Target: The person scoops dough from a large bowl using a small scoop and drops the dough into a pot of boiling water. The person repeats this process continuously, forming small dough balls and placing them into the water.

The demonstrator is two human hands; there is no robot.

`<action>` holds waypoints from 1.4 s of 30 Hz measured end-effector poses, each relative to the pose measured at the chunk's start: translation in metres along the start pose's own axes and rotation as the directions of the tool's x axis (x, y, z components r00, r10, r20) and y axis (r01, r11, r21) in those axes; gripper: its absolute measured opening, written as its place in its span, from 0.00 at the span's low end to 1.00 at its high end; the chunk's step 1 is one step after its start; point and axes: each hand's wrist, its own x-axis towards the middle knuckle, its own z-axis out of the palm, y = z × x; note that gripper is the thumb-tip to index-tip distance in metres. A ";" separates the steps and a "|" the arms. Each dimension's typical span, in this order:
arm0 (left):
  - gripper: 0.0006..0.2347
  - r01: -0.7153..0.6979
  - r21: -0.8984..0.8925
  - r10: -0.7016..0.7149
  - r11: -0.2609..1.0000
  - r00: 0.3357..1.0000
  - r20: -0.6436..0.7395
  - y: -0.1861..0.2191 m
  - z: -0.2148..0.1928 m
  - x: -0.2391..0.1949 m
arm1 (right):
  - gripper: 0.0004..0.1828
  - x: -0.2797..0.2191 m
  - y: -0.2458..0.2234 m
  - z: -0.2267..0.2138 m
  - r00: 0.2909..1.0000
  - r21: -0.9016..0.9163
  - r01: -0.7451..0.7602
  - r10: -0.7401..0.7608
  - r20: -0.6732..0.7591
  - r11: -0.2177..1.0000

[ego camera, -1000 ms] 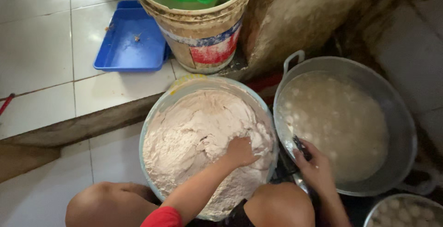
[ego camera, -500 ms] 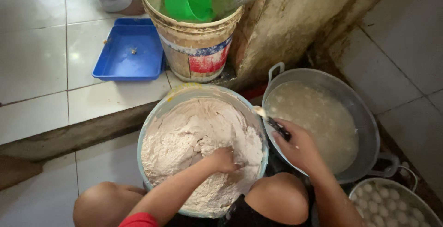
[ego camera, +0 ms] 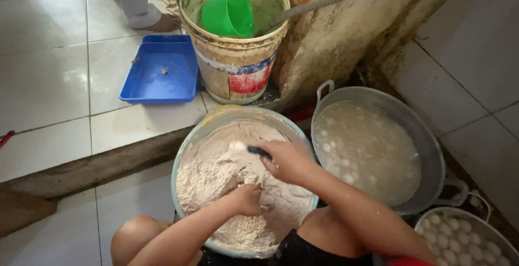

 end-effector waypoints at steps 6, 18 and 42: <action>0.34 0.131 0.128 -0.150 0.983 0.977 0.154 -0.012 0.023 0.007 | 0.17 -0.009 0.014 0.029 0.952 -0.152 -0.107 0.145 0.269 0.983; 0.32 0.066 0.207 -0.112 0.976 0.969 0.218 -0.003 0.021 0.005 | 0.20 -0.008 0.019 0.040 0.965 -0.151 -0.086 0.120 0.233 0.985; 0.28 0.035 0.191 -0.069 0.981 0.982 0.176 0.023 0.032 -0.014 | 0.19 -0.063 0.175 0.011 0.870 -0.051 -0.486 0.478 -0.118 0.872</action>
